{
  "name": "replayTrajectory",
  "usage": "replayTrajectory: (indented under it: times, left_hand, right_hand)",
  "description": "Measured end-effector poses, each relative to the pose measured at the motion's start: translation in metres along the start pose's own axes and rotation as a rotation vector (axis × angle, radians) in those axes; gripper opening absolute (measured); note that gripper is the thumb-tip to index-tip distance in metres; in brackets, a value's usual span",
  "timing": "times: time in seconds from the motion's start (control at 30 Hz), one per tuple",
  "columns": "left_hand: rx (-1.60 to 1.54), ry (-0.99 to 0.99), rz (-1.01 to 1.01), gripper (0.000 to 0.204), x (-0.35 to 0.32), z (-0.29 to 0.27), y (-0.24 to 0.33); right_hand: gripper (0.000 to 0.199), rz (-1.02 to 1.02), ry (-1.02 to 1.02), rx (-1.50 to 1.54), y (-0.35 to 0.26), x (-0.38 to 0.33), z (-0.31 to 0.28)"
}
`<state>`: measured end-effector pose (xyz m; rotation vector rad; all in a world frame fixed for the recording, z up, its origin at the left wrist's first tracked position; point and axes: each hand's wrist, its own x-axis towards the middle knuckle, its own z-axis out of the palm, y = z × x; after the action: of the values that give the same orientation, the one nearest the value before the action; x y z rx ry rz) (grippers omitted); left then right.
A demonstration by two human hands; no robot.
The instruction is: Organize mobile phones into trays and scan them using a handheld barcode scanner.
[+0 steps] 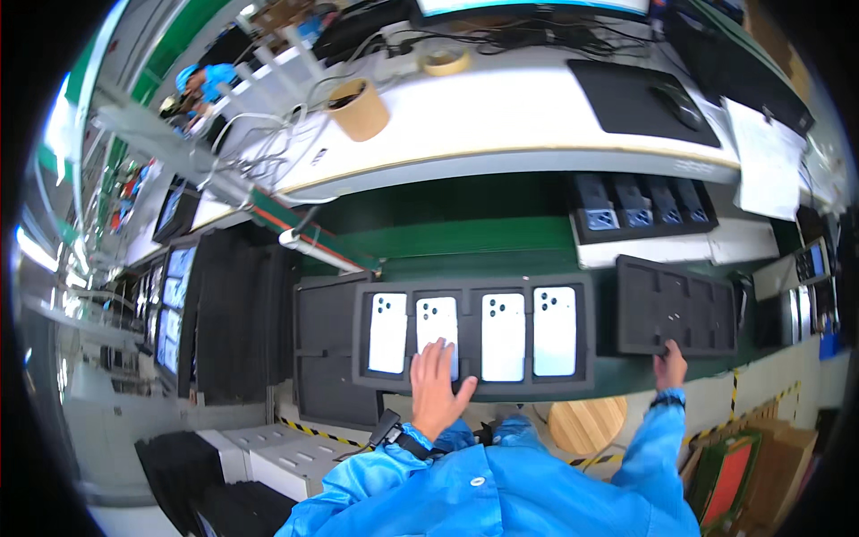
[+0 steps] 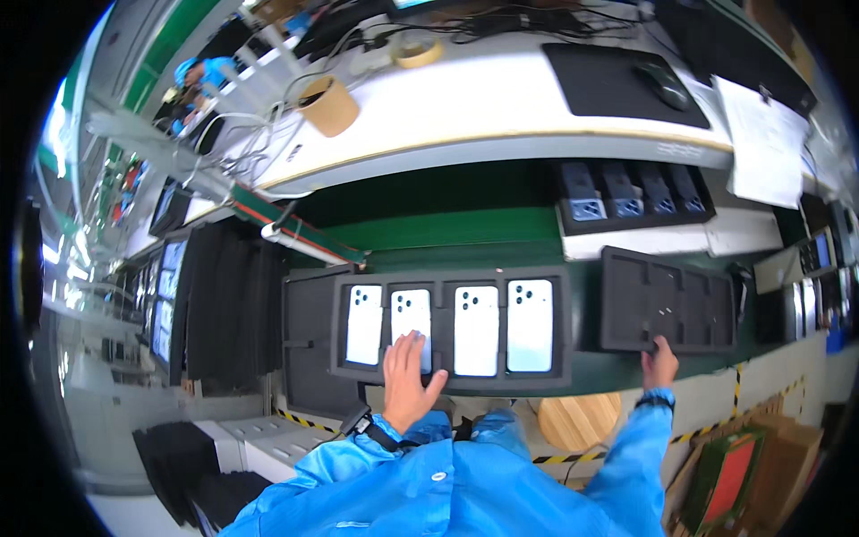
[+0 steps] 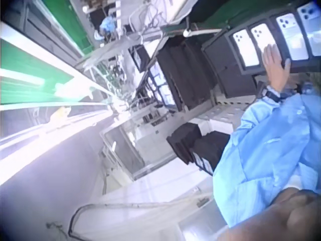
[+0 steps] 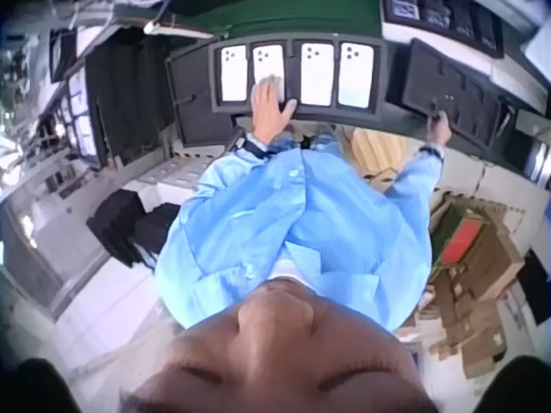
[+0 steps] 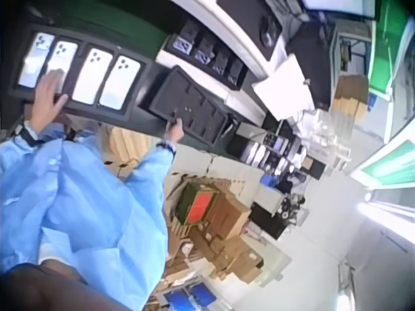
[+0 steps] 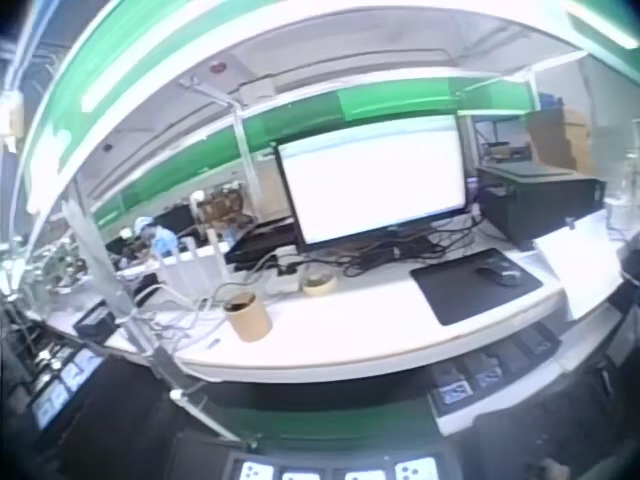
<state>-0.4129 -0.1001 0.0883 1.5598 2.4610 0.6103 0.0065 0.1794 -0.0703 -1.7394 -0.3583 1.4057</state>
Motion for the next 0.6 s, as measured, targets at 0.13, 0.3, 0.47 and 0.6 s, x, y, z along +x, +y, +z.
replayTrajectory:
  times: [0.13, 0.3, 0.47, 0.6]
  left_hand:
    - [0.277, 0.250, -0.218, 0.064, 0.003, -0.022, -0.081]
    - [-0.032, 0.194, -0.440, 0.047, 0.005, -0.052, -0.118]
    - [-0.781, 0.520, -0.450, 0.046, -0.010, -0.037, -0.152]
    - [-0.162, 0.748, -0.675, 0.060, -0.067, -0.030, -0.206]
  right_hand:
    - [0.025, 0.021, -0.375, 0.376, -0.049, -0.140, 0.012]
    - [0.038, -0.095, -0.641, 0.229, -0.008, -0.274, 0.070]
    - [0.027, 0.104, -0.784, 0.047, 0.087, -0.358, 0.126]
    - [0.018, 0.451, -0.859, 0.013, 0.117, -0.403, 0.164]
